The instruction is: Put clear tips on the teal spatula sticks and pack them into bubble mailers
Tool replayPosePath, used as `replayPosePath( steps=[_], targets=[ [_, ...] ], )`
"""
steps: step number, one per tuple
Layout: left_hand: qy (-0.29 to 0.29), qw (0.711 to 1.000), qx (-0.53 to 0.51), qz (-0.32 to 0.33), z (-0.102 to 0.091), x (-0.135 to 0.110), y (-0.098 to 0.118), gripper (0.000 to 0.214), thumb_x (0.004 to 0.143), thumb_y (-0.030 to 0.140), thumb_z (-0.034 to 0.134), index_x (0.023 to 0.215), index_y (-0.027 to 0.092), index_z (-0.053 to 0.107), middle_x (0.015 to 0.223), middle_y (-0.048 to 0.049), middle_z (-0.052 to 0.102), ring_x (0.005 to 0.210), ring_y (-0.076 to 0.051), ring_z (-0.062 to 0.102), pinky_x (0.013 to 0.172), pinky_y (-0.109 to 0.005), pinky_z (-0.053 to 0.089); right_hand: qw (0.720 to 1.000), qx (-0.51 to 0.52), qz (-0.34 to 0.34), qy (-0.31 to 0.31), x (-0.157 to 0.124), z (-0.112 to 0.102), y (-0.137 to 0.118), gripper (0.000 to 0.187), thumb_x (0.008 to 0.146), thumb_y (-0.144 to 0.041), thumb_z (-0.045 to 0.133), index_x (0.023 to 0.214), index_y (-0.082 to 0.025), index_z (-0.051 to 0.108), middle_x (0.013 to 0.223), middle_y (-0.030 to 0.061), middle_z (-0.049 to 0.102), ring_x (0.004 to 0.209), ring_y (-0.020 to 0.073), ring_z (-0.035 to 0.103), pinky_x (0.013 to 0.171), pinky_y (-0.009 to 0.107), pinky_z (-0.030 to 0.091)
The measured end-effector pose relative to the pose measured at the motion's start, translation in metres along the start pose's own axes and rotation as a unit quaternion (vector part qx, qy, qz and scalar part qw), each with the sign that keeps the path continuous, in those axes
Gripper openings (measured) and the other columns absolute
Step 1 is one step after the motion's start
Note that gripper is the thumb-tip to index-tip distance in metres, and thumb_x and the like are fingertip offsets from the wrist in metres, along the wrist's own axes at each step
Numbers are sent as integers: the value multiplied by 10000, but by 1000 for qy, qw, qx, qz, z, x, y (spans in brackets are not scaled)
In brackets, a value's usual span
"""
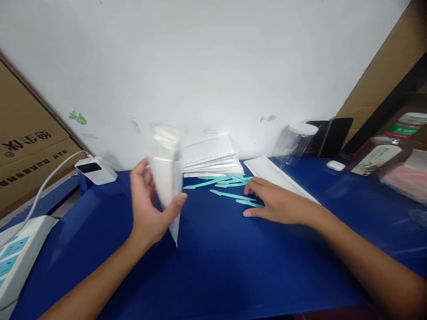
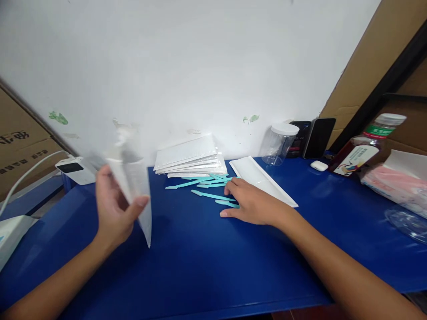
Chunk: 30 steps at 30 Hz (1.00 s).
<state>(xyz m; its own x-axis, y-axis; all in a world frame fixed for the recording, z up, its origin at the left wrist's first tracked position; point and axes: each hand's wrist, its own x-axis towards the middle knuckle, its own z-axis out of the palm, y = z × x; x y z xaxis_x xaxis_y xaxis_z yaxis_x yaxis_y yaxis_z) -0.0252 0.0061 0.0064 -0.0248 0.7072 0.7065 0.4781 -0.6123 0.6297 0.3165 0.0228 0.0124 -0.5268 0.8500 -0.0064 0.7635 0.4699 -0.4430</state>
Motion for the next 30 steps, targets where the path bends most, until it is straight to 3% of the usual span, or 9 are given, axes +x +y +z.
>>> replayPosePath(
  steps=[2,5,9,12,16,19,23,26,30],
  targets=[
    [-63,997,-5,-32,3,-4,4,973,802,529,850,1567,289,298,1295,-120,607,1150,-318,657,943,-461,576,999,1,38,-34,-4,-6,7,466,894,-603,728,1163,-228,663,1195,120,682,962,286,666,780,392,534],
    [-162,983,43,-69,3,-5,12,909,800,423,856,1558,309,366,1303,-102,609,1136,-304,646,979,-473,559,992,-8,100,-78,-8,-16,10,378,908,-590,689,1033,-233,690,1033,99,719,825,265,664,651,356,478],
    [-229,967,110,-30,-13,8,18,721,850,392,787,1491,303,471,1401,-83,612,1223,-316,617,1029,-466,519,987,1,108,-118,-10,-21,5,294,964,-519,629,902,-239,693,863,62,716,707,227,625,578,327,404],
    [-224,961,163,10,-27,24,15,650,868,378,745,1462,268,505,1362,-77,638,1192,-310,630,1010,-448,512,996,7,55,-72,-4,-13,-3,267,1009,-469,601,907,-236,680,869,47,709,735,211,623,618,322,422],
    [-248,938,240,39,-35,33,5,666,852,367,730,1469,255,506,1346,-87,631,1186,-323,619,1000,-453,506,997,-48,-28,55,12,11,-11,210,1058,-354,553,926,-218,642,993,76,696,886,236,634,746,351,471],
    [-294,923,244,46,-32,30,-4,695,865,376,715,1509,261,482,1369,-101,626,1211,-336,610,1022,-480,501,987,-98,-59,111,21,22,-8,228,1049,-403,595,1121,-194,653,1178,139,671,1100,311,609,911,438,499],
    [-326,913,238,53,-29,26,-9,685,888,380,702,1527,274,480,1381,-97,635,1240,-342,592,1036,-497,501,988,-105,-20,110,23,19,7,622,1004,-626,605,1436,-182,546,1421,200,592,1329,404,516,1060,583,449],
    [-324,913,243,54,-29,26,-8,680,888,381,703,1524,271,487,1368,-93,644,1225,-339,597,1017,-489,509,993,-86,6,87,23,15,14,541,1010,-614,597,1333,-180,615,1319,184,643,1227,378,584,1014,546,478],
    [-328,912,240,55,-29,27,-5,671,879,362,707,1514,281,507,1370,-82,648,1216,-333,603,1013,-481,510,994,-76,-12,83,25,15,13,326,1036,-500,598,1108,-188,659,1107,135,684,1021,317,629,858,432,507]
  ],
)
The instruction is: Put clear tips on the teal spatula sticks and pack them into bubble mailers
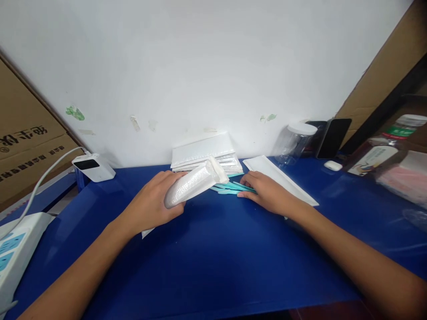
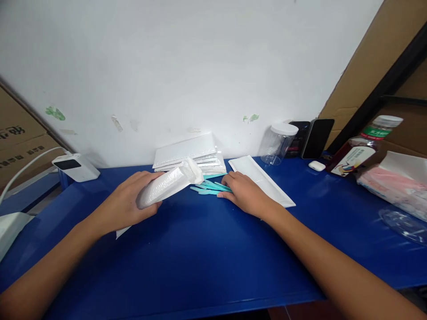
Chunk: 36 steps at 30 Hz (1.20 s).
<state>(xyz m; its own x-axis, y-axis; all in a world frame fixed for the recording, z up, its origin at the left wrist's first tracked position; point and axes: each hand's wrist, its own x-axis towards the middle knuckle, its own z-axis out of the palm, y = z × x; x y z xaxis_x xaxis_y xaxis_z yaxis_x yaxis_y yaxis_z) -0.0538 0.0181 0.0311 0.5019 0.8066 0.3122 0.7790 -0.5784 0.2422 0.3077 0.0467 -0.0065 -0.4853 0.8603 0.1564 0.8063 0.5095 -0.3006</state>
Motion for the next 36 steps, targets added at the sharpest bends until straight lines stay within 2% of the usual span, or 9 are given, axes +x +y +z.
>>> replayPosePath(
  steps=[3,7,15,25,28,32,34,36],
  targets=[
    [-3,1000,-6,2,0,0,1,672,880,357,704,1518,289,506,1367,-78,652,1209,-327,606,1006,-476,513,1000,-11,-14,3,0,1,-5,271,1068,-440,550,1025,-192,648,1036,123,676,940,291,626,788,391,491],
    [-7,1000,-3,3,2,1,3,656,884,335,689,1514,284,512,1349,-83,655,1201,-319,605,1000,-466,513,999,-41,-7,-2,-1,4,-10,237,1099,-365,504,1012,-180,624,1026,125,663,913,280,620,769,378,479],
    [-11,1000,1,11,6,1,4,657,862,322,697,1496,285,529,1335,-79,662,1182,-321,616,987,-458,518,995,-97,-15,-15,-6,12,-16,329,1117,-448,441,989,-169,560,1014,145,620,904,295,586,821,421,488],
    [-28,1000,0,-1,3,-1,0,707,876,375,699,1546,311,480,1440,-98,608,1262,-340,612,1040,-475,512,999,-35,-19,-35,-13,4,-24,247,1095,-354,444,874,-245,428,902,112,626,836,285,604,723,380,485],
    [-22,1000,8,-5,1,0,-5,719,881,377,696,1561,311,472,1439,-99,608,1264,-343,614,1050,-482,506,999,-11,0,-42,-16,-2,-23,241,1080,-361,427,864,-258,404,901,122,655,850,302,641,715,383,489],
    [-17,1000,11,-6,2,0,-8,712,881,379,694,1556,304,478,1429,-101,617,1260,-346,616,1062,-493,500,993,99,54,-27,-24,-21,-7,246,1109,-407,318,947,-268,441,983,136,748,935,329,711,680,366,489],
    [-25,1000,10,-11,4,0,-8,713,881,387,692,1557,305,478,1426,-105,619,1259,-353,617,1051,-494,508,995,85,55,-20,-26,-31,3,262,1101,-477,354,945,-274,412,921,116,739,832,311,698,614,351,449],
    [-29,999,8,-12,5,0,-8,712,879,392,691,1554,302,482,1426,-109,620,1258,-356,617,1047,-495,513,998,36,48,2,-26,-39,8,323,1083,-554,390,914,-278,382,775,59,659,659,264,608,555,343,387]
  ],
)
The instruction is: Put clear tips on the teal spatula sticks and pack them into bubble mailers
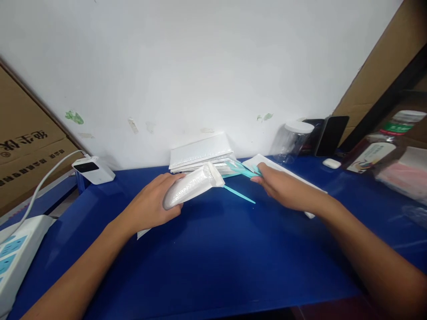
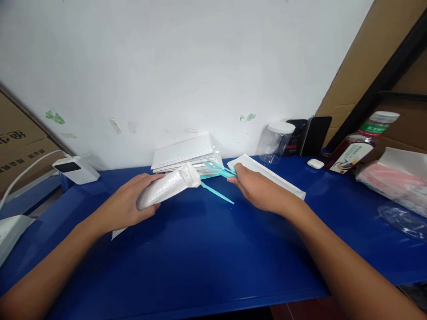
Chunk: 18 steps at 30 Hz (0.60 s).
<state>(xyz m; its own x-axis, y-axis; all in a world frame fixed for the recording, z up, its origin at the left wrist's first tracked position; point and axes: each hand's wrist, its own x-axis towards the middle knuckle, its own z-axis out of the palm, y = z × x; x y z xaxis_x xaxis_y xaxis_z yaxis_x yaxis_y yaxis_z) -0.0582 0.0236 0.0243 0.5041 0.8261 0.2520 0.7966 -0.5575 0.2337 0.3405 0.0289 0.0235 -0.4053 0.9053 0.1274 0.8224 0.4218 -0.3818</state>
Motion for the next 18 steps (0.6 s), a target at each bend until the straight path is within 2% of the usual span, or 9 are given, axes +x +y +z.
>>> replayPosePath(
  steps=[3,8,13,18],
  targets=[
    [1,1000,-3,7,2,0,0,711,864,377,696,1542,300,496,1423,-108,620,1252,-357,620,1046,-501,517,999,-19,-16,21,0,-4,-2,377,1084,-609,362,906,-278,388,695,5,553,583,225,499,538,344,369],
    [-9,1000,-7,19,5,0,4,714,839,315,690,1529,304,504,1388,-108,627,1207,-354,637,1011,-487,534,998,52,-39,-12,-2,-1,-16,426,1095,-638,331,1010,-261,509,861,50,665,754,250,600,645,355,479],
    [-12,999,-21,21,6,0,11,744,821,276,691,1536,302,489,1376,-97,609,1214,-339,619,1019,-472,523,998,57,-32,1,-2,2,-17,441,1095,-646,345,1030,-254,535,899,60,669,771,249,599,648,356,476],
    [-6,999,-26,21,8,-1,18,771,803,253,692,1540,301,472,1336,-92,598,1182,-329,614,983,-450,526,993,84,-58,-52,-3,2,-23,421,1110,-605,343,1020,-249,551,934,63,677,808,254,610,690,369,474]
  ],
)
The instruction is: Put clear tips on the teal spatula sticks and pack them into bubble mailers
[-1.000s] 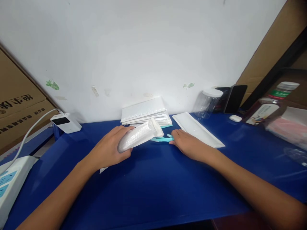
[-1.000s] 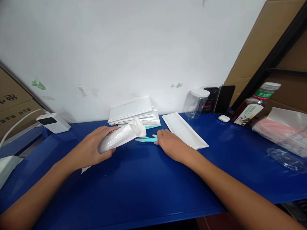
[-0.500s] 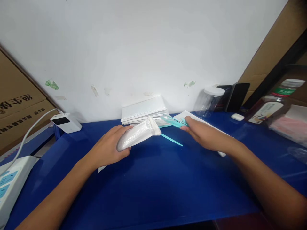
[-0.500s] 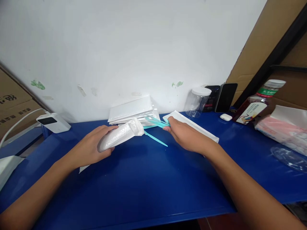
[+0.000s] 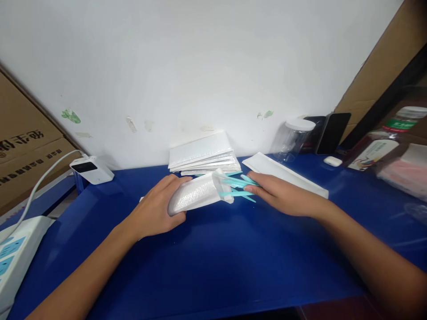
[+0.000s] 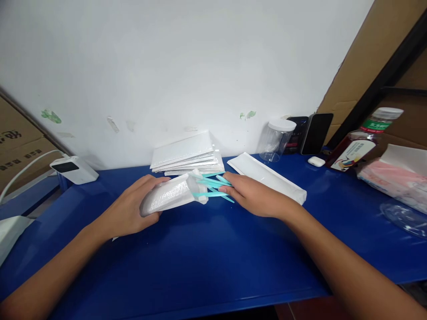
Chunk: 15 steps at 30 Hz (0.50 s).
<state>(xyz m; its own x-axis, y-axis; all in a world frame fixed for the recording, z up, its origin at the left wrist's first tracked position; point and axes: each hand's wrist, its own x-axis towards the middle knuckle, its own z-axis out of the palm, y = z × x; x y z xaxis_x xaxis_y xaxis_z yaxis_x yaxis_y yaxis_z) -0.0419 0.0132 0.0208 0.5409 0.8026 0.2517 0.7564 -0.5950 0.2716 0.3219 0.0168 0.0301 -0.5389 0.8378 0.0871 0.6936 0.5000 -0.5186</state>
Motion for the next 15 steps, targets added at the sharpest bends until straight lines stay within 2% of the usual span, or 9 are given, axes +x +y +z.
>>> replayPosePath(
  steps=[4,7,10,15],
  targets=[
    [0,1000,-11,7,3,0,3,792,802,236,683,1552,284,433,1322,-86,573,1123,-299,625,923,-405,534,998,44,18,-46,1,-1,-7,400,1115,-554,368,923,-245,535,850,32,649,743,224,591,681,351,457],
    [7,1000,-6,5,4,0,3,773,815,240,674,1545,280,422,1301,-76,568,1102,-284,622,902,-389,526,994,74,29,-78,1,-4,-6,413,1121,-532,366,919,-236,570,863,29,667,788,218,618,751,351,467],
    [17,1000,0,-4,4,0,3,742,821,248,673,1522,269,431,1282,-73,569,1095,-280,615,895,-385,517,993,80,20,-83,0,-8,-3,423,1120,-529,372,919,-229,593,874,27,677,814,215,621,791,351,458],
    [12,1000,-4,0,4,1,5,755,817,245,675,1529,278,425,1271,-71,567,1087,-277,612,872,-383,521,996,65,7,-68,1,-6,-6,423,1114,-541,405,892,-226,580,814,12,647,737,199,587,705,339,426]
  ],
)
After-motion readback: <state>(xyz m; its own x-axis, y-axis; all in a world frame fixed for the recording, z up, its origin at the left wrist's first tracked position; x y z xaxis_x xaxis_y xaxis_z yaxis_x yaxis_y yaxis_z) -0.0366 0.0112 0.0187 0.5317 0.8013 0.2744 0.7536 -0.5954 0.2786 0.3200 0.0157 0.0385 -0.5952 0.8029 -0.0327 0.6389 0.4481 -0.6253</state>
